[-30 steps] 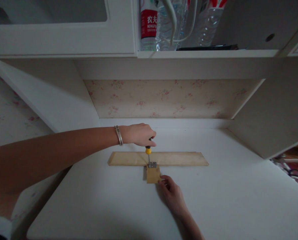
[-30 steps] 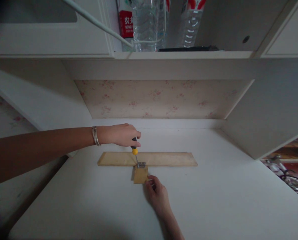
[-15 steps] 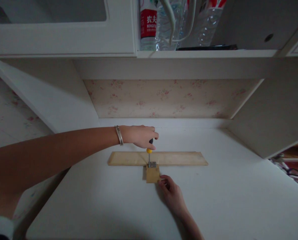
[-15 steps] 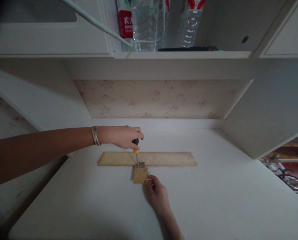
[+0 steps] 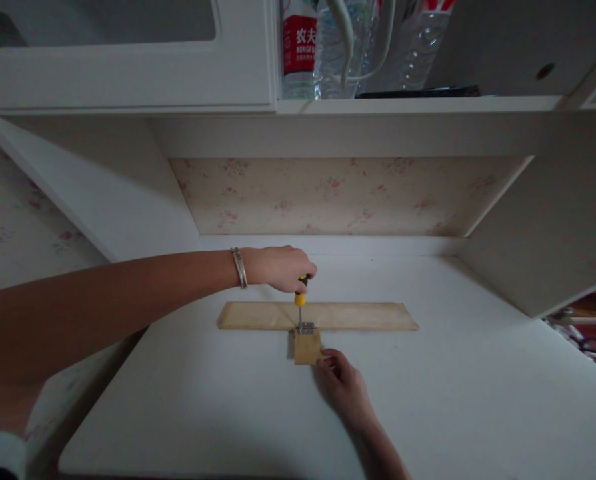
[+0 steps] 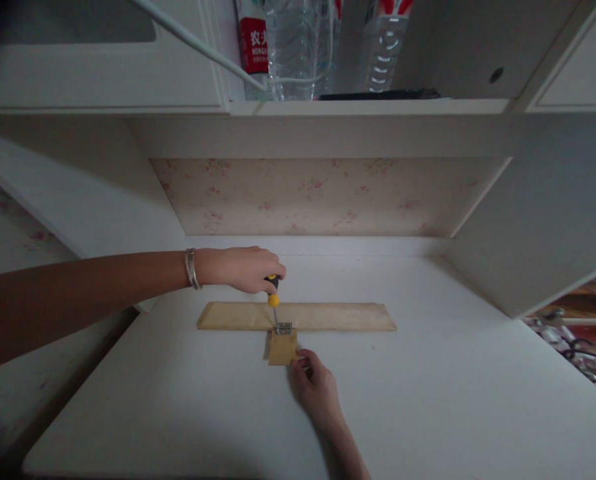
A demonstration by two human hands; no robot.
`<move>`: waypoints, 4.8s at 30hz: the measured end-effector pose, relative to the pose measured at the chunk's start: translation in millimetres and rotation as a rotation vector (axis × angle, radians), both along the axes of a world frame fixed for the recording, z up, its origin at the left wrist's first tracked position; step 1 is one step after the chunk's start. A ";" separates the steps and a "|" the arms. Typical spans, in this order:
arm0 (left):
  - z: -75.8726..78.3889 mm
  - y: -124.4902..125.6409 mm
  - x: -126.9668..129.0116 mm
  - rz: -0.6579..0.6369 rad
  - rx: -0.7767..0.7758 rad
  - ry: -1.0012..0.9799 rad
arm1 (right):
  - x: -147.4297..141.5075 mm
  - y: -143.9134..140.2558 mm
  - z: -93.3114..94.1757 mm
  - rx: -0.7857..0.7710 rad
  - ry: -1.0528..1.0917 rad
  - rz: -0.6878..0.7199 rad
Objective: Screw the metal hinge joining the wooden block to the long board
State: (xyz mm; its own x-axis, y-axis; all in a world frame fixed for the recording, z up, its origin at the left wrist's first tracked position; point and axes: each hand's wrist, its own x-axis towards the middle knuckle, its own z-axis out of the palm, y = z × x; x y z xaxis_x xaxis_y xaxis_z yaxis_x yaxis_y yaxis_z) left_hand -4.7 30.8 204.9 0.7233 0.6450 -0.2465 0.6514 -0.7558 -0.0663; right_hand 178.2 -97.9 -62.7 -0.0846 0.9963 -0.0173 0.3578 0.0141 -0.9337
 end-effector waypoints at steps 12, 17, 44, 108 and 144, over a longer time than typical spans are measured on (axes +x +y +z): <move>0.9 -2.4 -0.3 0.052 0.011 0.087 | 0.1 0.5 0.7 0.003 0.001 -0.006; 3.3 -3.1 0.4 -0.020 0.001 0.019 | -0.3 1.0 -1.2 0.011 0.017 -0.023; 1.5 -1.5 -3.0 0.040 0.032 0.067 | -1.7 0.3 4.4 0.004 0.000 -0.026; -1.3 -5.9 0.7 0.058 -0.005 0.005 | -0.1 0.0 -0.9 -0.003 -0.037 -0.012; 1.4 -5.8 2.8 -0.040 -0.026 -0.027 | -0.8 -0.2 0.5 0.034 -0.011 -0.021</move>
State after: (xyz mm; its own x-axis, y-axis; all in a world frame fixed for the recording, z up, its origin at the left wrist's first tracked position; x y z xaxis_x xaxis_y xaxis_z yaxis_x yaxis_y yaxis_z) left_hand -1.8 25.0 206.3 0.7548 0.6092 -0.2432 0.6220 -0.7825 -0.0294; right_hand 177.4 -98.1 -62.3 -0.0632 0.9979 0.0154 0.3682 0.0377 -0.9290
